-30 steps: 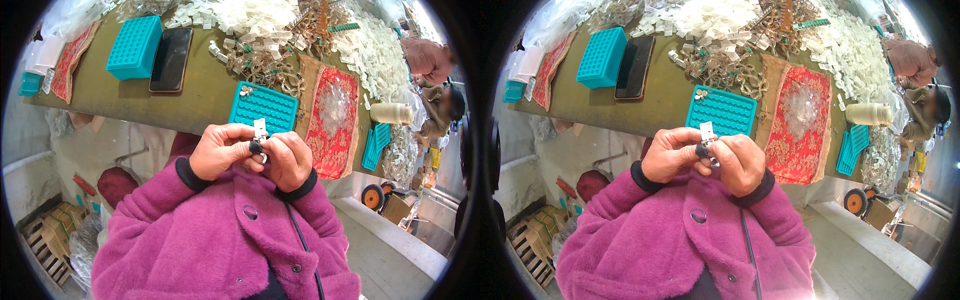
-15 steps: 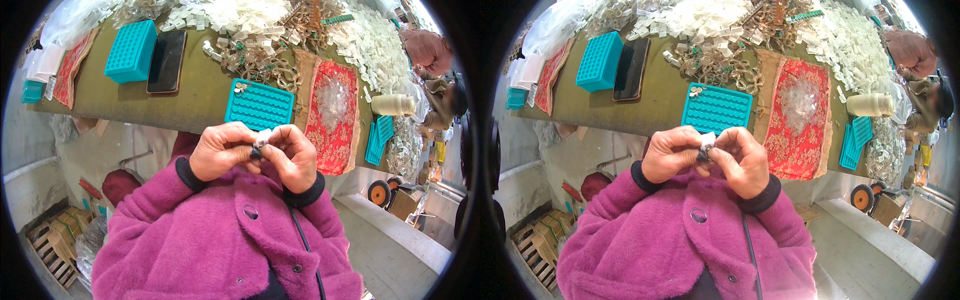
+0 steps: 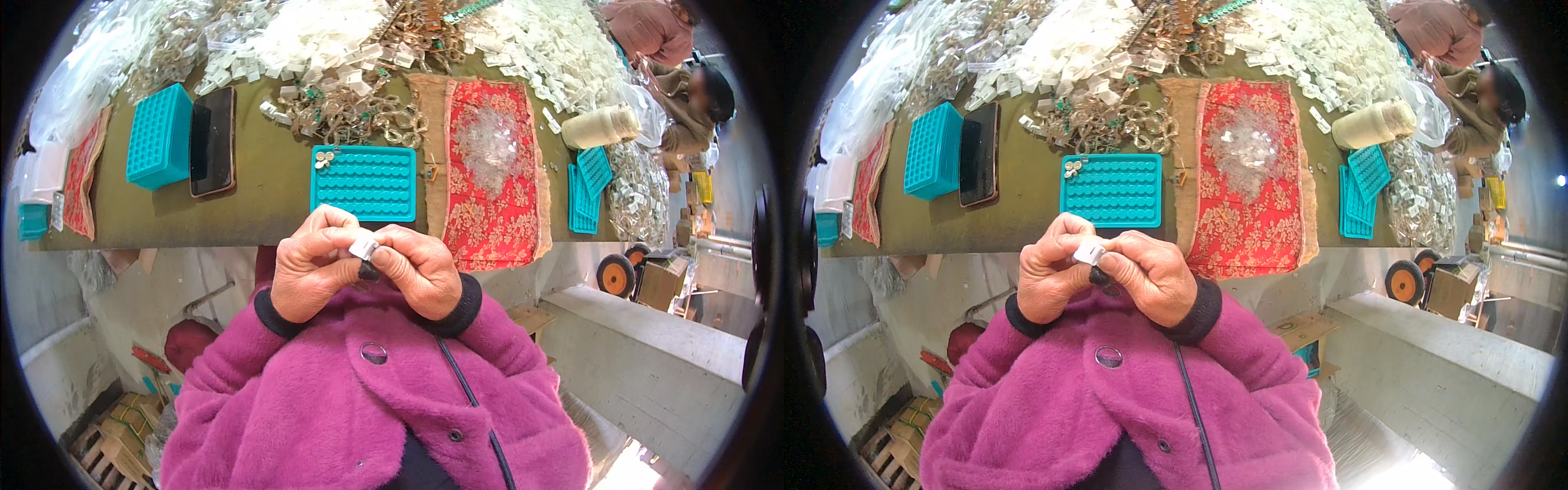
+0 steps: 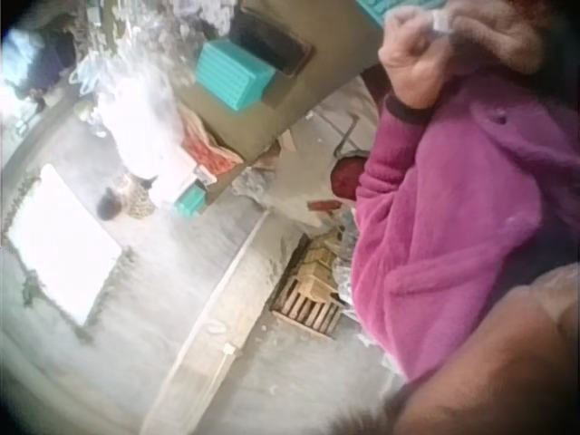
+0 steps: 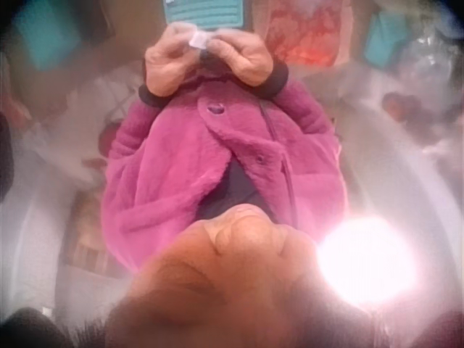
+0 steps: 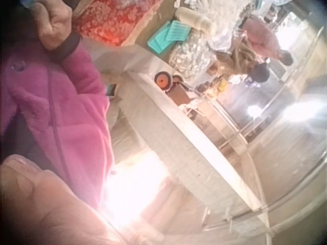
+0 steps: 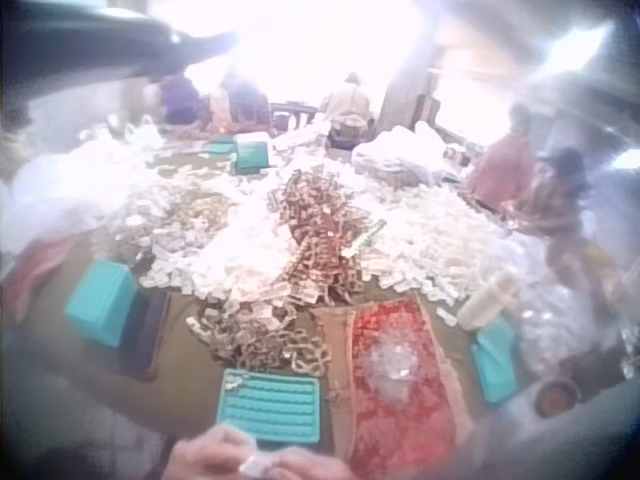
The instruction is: The person repeatedly picks small white plastic housings and metallic components from a cluttered workbench, inserts the metal parts into the housings, and places the assembled units into a blue tray. The person occasionally uses a small light to illuminate the components during assembly.
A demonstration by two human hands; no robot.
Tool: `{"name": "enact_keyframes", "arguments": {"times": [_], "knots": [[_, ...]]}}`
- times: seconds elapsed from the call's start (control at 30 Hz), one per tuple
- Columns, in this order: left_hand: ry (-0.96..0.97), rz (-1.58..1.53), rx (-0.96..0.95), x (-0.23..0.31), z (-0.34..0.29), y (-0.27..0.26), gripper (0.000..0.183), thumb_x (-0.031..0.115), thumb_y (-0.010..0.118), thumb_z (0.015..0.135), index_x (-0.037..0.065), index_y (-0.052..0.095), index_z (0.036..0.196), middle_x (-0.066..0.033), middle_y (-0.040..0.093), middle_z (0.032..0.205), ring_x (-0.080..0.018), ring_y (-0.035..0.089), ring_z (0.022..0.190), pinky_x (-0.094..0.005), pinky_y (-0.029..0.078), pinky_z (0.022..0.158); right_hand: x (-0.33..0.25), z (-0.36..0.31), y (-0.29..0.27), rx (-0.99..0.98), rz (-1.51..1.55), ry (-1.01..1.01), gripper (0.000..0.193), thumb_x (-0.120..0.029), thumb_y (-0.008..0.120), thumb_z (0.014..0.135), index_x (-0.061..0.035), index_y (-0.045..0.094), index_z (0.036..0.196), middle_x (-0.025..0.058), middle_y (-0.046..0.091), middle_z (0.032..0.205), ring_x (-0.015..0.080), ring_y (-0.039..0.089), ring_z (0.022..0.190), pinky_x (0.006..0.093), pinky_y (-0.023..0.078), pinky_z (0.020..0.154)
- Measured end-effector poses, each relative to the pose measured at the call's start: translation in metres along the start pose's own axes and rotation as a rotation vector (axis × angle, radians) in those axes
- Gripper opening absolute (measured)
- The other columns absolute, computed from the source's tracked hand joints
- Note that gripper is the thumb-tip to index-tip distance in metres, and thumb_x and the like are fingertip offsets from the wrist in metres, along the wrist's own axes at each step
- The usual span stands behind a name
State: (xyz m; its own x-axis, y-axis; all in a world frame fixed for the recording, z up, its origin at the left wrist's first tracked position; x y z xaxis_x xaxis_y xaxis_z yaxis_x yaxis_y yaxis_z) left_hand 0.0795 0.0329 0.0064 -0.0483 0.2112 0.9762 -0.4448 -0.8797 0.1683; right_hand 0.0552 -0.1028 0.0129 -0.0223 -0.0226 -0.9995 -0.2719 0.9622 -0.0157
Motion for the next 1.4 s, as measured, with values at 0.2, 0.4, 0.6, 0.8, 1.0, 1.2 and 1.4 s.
{"name": "enact_keyframes", "arguments": {"times": [0.2, 0.4, 0.6, 0.8, 1.0, 1.2, 1.4], "knots": [[-0.158, -0.33, 0.057, -0.015, -0.001, 0.003, 0.037, 0.003, 0.084, 0.084, -0.001, 0.074, 0.119, -0.0127, 0.072, 0.113, -0.021, 0.068, 0.107, -0.0321, 0.056, 0.091, 0.015, -0.009, 0.001, -0.018, 0.228, 0.157, 0.02, -0.019, 0.065, 0.107, 0.0002, 0.071, 0.106, 0.0014, 0.067, 0.082, 0.0069, 0.06, 0.073, 0.0243, 0.05, 0.065], [-0.233, -0.286, 0.021, -0.015, 0.006, 0.013, 0.032, -0.017, 0.07, 0.084, -0.001, 0.074, 0.111, -0.0124, 0.074, 0.106, -0.02, 0.07, 0.1, -0.0327, 0.058, 0.087, 0.005, -0.013, -0.015, -0.006, 0.011, 0.091, 0.018, -0.014, 0.064, 0.107, -0.0011, 0.07, 0.097, 0.0009, 0.066, 0.082, 0.007, 0.059, 0.069, 0.0238, 0.047, 0.061], [0.127, 0.331, -0.135, 0.021, 0.025, 0.023, 0.028, -0.01, 0.08, 0.08, -0.001, 0.077, 0.107, -0.0111, 0.076, 0.101, -0.0203, 0.073, 0.094, -0.0323, 0.059, 0.082, 0.04, -0.024, -0.022, -0.073, 0.516, 0.383, 0.026, -0.026, 0.061, 0.11, -0.0023, 0.068, 0.101, -0.0006, 0.066, 0.081, 0.0058, 0.059, 0.069, 0.0226, 0.048, 0.061], [0.151, 0.518, -0.127, 0.025, 0.027, 0.034, 0.034, -0.009, 0.082, 0.075, 0.002, 0.079, 0.107, -0.0107, 0.075, 0.098, -0.0207, 0.073, 0.087, -0.0314, 0.059, 0.076, 0.037, -0.029, -0.039, -0.02, 0.337, 0.322, 0.019, -0.019, 0.066, 0.107, -0.0008, 0.07, 0.102, -0.0012, 0.065, 0.08, 0.006, 0.061, 0.072, 0.0228, 0.049, 0.063], [0.185, 0.503, -0.128, 0.027, 0.03, 0.053, 0.033, -0.01, 0.082, 0.072, 0.001, 0.08, 0.103, -0.0104, 0.073, 0.095, -0.0206, 0.071, 0.082, -0.0307, 0.058, 0.072, 0.025, -0.033, -0.044, 0.02, 0.268, 0.322, 0.017, -0.016, 0.067, 0.105, -0.0032, 0.067, 0.094, -0.0031, 0.06, 0.076, 0.0052, 0.056, 0.071, 0.0242, 0.045, 0.062], [0.287, 0.502, -0.177, 0.026, 0.038, 0.072, 0.032, -0.009, 0.081, 0.075, 0.0, 0.078, 0.105, -0.0127, 0.074, 0.097, -0.0225, 0.072, 0.083, -0.0326, 0.059, 0.074, 0.027, -0.04, -0.055, 0.027, 0.303, 0.298, 0.014, -0.013, 0.064, 0.106, -0.0005, 0.065, 0.1, 0.0015, 0.063, 0.085, 0.0081, 0.061, 0.076, 0.0261, 0.051, 0.068], [-0.002, 0.371, -0.151, -0.005, 0.033, 0.068, 0.035, -0.012, 0.076, 0.079, 0.002, 0.076, 0.111, -0.0106, 0.072, 0.107, -0.0171, 0.071, 0.084, -0.0275, 0.058, 0.071, 0.012, -0.05, -0.116, 0.346, -0.304, 0.001, 0.011, -0.009, 0.075, 0.095, -0.0005, 0.074, 0.103, 0.0108, 0.071, 0.09, 0.0228, 0.07, 0.082, 0.0347, 0.056, 0.075]]}}
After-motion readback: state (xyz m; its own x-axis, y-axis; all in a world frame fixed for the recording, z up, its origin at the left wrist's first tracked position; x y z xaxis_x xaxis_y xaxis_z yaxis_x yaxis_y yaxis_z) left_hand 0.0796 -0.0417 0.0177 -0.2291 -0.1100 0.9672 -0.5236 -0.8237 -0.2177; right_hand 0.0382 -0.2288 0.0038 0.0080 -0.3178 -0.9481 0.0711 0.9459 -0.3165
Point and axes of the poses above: each hand's wrist, its own z-axis towards the middle knuckle, its own y-axis out of the palm, x = y × z, the point moved 10 cm from there along z, towards the middle knuckle
